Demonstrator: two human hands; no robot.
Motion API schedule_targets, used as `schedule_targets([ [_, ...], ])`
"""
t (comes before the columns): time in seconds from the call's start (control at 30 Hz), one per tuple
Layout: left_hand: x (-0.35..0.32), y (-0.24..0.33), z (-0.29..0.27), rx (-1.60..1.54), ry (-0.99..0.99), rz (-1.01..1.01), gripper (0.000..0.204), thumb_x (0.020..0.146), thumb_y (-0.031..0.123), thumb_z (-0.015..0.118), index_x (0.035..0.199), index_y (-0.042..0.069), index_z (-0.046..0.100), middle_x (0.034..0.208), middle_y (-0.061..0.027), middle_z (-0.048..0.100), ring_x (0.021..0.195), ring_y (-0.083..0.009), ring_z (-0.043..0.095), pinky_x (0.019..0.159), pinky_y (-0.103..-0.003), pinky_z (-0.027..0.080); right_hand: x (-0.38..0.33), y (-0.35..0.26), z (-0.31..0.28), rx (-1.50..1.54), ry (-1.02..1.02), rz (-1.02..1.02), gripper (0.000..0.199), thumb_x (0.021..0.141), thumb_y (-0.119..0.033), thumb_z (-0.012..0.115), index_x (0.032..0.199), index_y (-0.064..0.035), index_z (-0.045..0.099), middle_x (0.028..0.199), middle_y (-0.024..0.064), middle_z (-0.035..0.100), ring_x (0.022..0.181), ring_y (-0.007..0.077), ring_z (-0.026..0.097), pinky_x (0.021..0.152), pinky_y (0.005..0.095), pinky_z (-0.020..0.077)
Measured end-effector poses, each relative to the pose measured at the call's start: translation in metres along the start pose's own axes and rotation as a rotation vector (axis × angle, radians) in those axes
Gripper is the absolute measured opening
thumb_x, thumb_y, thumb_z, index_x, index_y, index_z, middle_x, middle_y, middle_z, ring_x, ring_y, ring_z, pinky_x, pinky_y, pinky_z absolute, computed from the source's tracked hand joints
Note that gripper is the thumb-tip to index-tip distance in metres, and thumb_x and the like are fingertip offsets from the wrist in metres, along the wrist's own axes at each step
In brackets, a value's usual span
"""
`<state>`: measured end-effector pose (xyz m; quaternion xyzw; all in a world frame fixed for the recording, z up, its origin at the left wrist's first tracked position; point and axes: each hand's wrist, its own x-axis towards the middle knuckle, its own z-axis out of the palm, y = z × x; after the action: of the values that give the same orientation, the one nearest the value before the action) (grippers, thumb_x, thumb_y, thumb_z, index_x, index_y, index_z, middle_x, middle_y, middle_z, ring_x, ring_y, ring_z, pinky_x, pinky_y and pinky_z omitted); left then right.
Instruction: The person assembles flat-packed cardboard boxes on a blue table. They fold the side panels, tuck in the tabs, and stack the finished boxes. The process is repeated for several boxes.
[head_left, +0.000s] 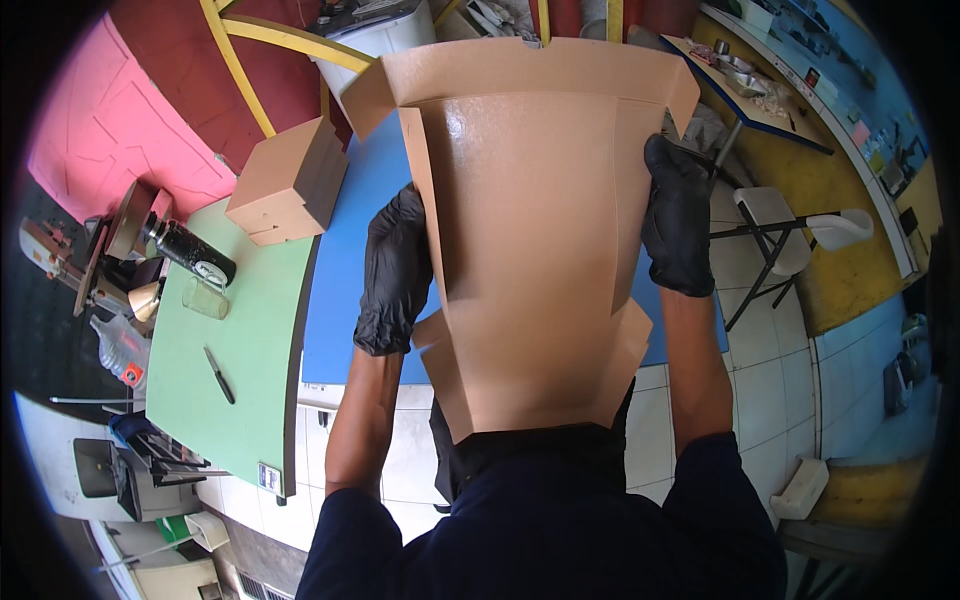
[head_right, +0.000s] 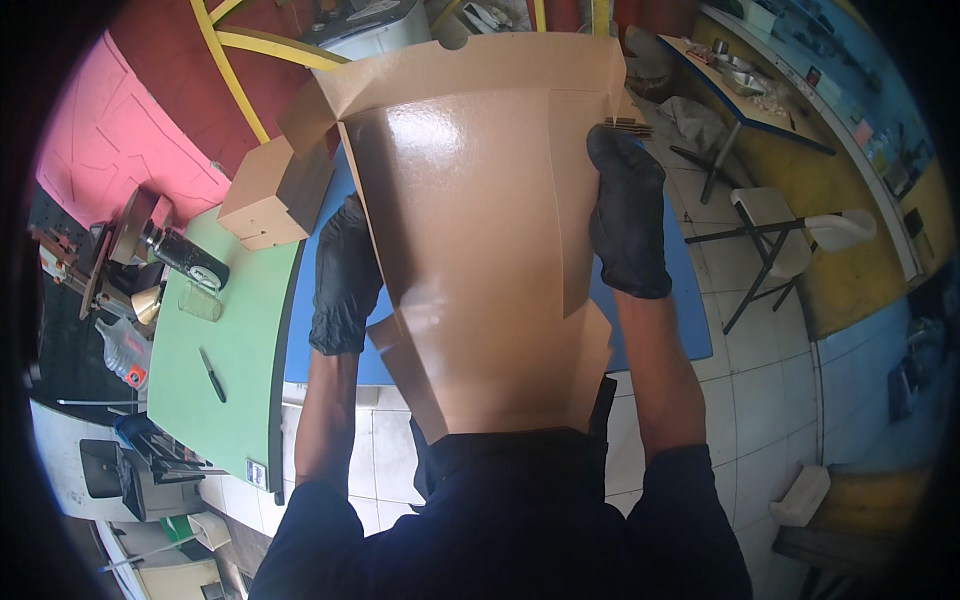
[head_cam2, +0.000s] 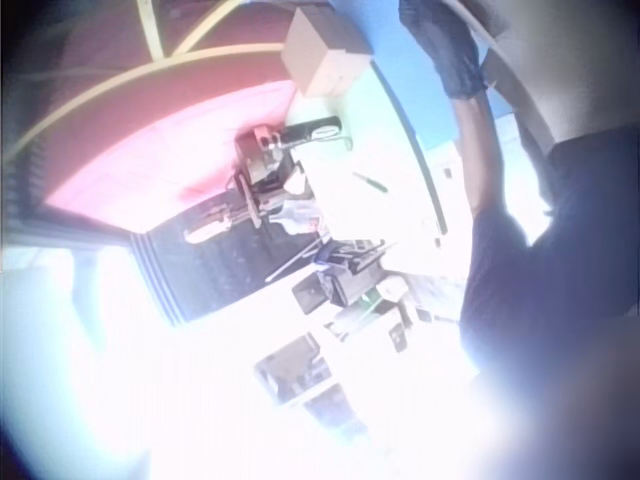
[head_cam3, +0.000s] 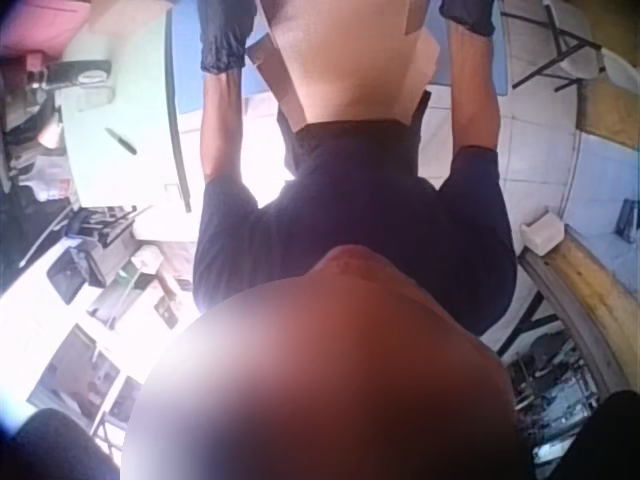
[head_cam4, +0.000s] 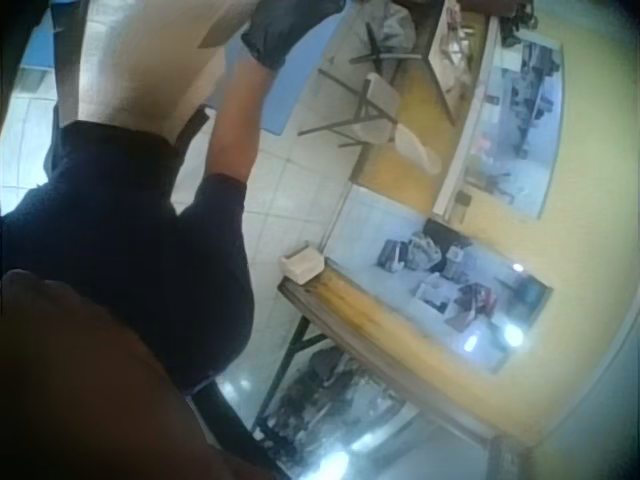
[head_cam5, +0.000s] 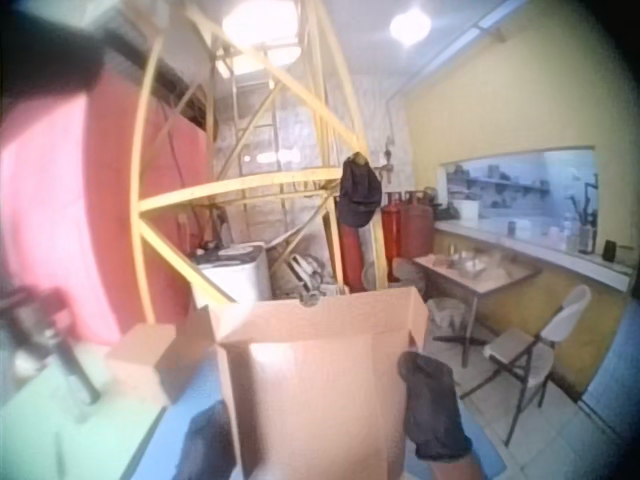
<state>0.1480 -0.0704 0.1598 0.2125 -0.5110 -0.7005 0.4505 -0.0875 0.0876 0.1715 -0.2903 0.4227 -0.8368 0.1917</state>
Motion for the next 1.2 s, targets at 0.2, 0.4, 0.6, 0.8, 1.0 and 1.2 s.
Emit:
schedule_targets([
  [0.2,0.009,0.002,-0.017,0.151,0.163,0.045,0.029,0.105,0.029,0.065,0.103,0.002,0.075,0.09,-0.0029,0.074,0.072,-0.0113,0.065,0.067,-0.027,0.053,-0.01,-0.007,-0.006,-0.789,-0.37,-0.305,0.024,0.104,-0.016,0.066,0.117,0.0035,0.071,0.106,0.0093,0.074,0.092,0.0147,0.07,0.083,0.0315,0.0577],
  [0.4,0.007,0.004,-0.028,0.099,-0.092,-0.143,0.025,0.104,0.022,0.067,0.113,0.001,0.076,0.095,-0.0046,0.076,0.075,-0.0128,0.068,0.07,-0.03,0.056,-0.003,0.008,-0.012,-0.184,-0.114,0.055,0.022,0.104,-0.02,0.067,0.109,0.0002,0.074,0.096,0.0016,0.074,0.085,0.0071,0.066,0.077,0.0269,0.0542],
  [0.6,0.012,0.007,-0.045,0.336,-0.178,-0.11,0.018,0.099,0.011,0.072,0.113,0.0,0.076,0.099,-0.0061,0.078,0.083,-0.0142,0.072,0.075,-0.032,0.059,0.008,0.014,-0.02,-0.466,-0.31,-0.096,0.02,0.102,-0.017,0.068,0.111,-0.0001,0.074,0.094,0.0026,0.074,0.079,0.0116,0.068,0.076,0.0302,0.057],
  [0.8,0.017,0.011,-0.058,0.343,-0.135,-0.197,0.015,0.098,0.011,0.072,0.104,-0.003,0.076,0.089,-0.0067,0.076,0.076,-0.0141,0.07,0.07,-0.031,0.058,-0.005,0.008,-0.023,-0.402,-0.381,0.278,0.03,0.101,-0.017,0.069,0.122,0.0027,0.072,0.101,0.007,0.076,0.085,0.0126,0.071,0.08,0.0316,0.06],
  [1.0,0.021,0.004,-0.07,0.523,-0.342,-0.17,0.017,0.093,0.013,0.079,0.102,-0.002,0.077,0.084,-0.0043,0.074,0.074,-0.012,0.066,0.07,-0.03,0.056,0.007,0.007,-0.032,-0.394,-0.393,0.262,0.025,0.097,-0.017,0.075,0.112,0.0023,0.075,0.09,0.0042,0.075,0.081,0.0109,0.068,0.079,0.0303,0.0573],
  [1.2,0.021,0.007,-0.069,0.553,-0.323,-0.213,0.017,0.091,0.011,0.081,0.095,-0.005,0.075,0.082,-0.0065,0.074,0.071,-0.0119,0.066,0.065,-0.03,0.054,0.023,0.004,-0.044,-0.703,-0.621,0.232,0.022,0.087,-0.013,0.082,0.102,0.0011,0.076,0.086,0.0033,0.073,0.081,0.0104,0.066,0.081,0.0298,0.0532],
])
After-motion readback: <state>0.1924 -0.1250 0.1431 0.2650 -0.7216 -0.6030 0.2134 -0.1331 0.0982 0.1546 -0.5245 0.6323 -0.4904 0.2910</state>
